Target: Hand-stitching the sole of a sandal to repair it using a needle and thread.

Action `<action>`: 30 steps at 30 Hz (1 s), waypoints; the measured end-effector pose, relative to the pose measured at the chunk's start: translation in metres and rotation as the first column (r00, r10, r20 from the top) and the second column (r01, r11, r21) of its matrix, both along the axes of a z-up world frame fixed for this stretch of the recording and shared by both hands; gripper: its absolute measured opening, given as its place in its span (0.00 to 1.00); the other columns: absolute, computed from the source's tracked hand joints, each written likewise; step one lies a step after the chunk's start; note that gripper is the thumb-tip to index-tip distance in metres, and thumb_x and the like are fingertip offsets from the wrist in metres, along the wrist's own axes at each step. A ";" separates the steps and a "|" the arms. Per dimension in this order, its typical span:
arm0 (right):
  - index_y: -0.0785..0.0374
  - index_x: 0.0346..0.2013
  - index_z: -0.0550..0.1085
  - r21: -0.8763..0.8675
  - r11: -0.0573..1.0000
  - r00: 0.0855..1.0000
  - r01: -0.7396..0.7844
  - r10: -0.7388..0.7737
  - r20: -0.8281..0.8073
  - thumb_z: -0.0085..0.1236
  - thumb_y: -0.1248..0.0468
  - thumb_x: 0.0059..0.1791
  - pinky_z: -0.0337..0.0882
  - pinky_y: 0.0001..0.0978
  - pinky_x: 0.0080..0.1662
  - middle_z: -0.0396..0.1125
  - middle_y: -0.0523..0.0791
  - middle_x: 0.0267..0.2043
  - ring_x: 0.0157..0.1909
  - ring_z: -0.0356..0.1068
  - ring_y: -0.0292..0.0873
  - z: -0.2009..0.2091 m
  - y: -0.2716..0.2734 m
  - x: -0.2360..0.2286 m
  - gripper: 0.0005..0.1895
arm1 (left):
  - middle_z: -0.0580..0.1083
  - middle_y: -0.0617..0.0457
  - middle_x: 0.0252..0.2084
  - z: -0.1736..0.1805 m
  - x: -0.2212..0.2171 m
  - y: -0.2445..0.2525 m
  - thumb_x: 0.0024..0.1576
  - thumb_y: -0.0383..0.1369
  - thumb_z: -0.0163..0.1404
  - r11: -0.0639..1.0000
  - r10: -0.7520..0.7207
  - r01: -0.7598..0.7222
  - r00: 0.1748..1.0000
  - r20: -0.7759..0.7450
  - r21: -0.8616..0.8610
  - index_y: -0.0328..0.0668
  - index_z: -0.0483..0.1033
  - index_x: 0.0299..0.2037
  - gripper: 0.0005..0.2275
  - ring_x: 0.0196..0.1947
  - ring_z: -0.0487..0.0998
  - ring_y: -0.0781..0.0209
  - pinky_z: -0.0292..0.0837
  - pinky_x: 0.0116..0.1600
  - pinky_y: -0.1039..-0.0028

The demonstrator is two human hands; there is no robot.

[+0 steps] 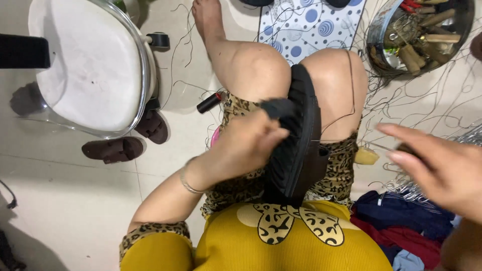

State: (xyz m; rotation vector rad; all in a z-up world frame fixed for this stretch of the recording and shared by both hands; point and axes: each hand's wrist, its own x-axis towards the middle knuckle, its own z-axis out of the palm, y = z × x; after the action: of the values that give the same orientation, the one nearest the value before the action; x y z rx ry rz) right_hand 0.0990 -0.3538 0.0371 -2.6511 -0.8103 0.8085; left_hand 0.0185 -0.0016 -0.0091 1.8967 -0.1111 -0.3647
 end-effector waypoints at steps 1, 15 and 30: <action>0.41 0.66 0.73 -0.004 1.000 1.000 0.001 -0.001 0.007 0.52 0.53 0.52 0.72 0.31 0.33 0.77 0.36 0.34 0.20 0.70 0.36 -0.001 -0.002 0.002 0.26 | 0.67 0.53 0.25 0.000 0.000 0.003 0.65 0.29 0.50 1.000 -0.001 0.001 1.000 0.007 -0.004 0.40 0.61 0.31 0.11 0.23 0.66 0.59 0.62 0.30 0.68; 0.63 0.45 0.75 0.516 0.603 0.775 0.608 -0.309 -0.552 0.60 0.70 0.47 0.81 0.27 0.47 0.72 0.47 0.48 0.42 0.72 0.37 -0.014 0.042 -0.010 0.12 | 0.76 0.52 0.51 -0.001 -0.004 0.016 0.60 0.35 0.57 0.920 0.391 -0.391 0.920 0.022 0.018 0.43 0.74 0.56 0.15 0.39 0.74 0.66 0.75 0.48 0.78; 0.53 0.39 0.77 0.343 0.928 0.989 -0.143 0.124 0.074 0.55 0.51 0.51 0.73 0.33 0.32 0.73 0.39 0.36 0.34 0.74 0.38 0.010 0.057 0.005 0.11 | 0.70 0.57 0.34 0.001 -0.006 0.002 0.64 0.37 0.51 0.949 0.310 -0.301 0.946 0.099 -0.093 0.40 0.75 0.45 0.09 0.33 0.69 0.65 0.68 0.39 0.79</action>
State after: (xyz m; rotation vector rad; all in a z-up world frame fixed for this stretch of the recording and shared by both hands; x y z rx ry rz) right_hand 0.1041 -0.2967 0.0476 -2.3301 -1.0500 0.5658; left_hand 0.0130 0.0009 -0.0084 1.8227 0.0939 -0.0406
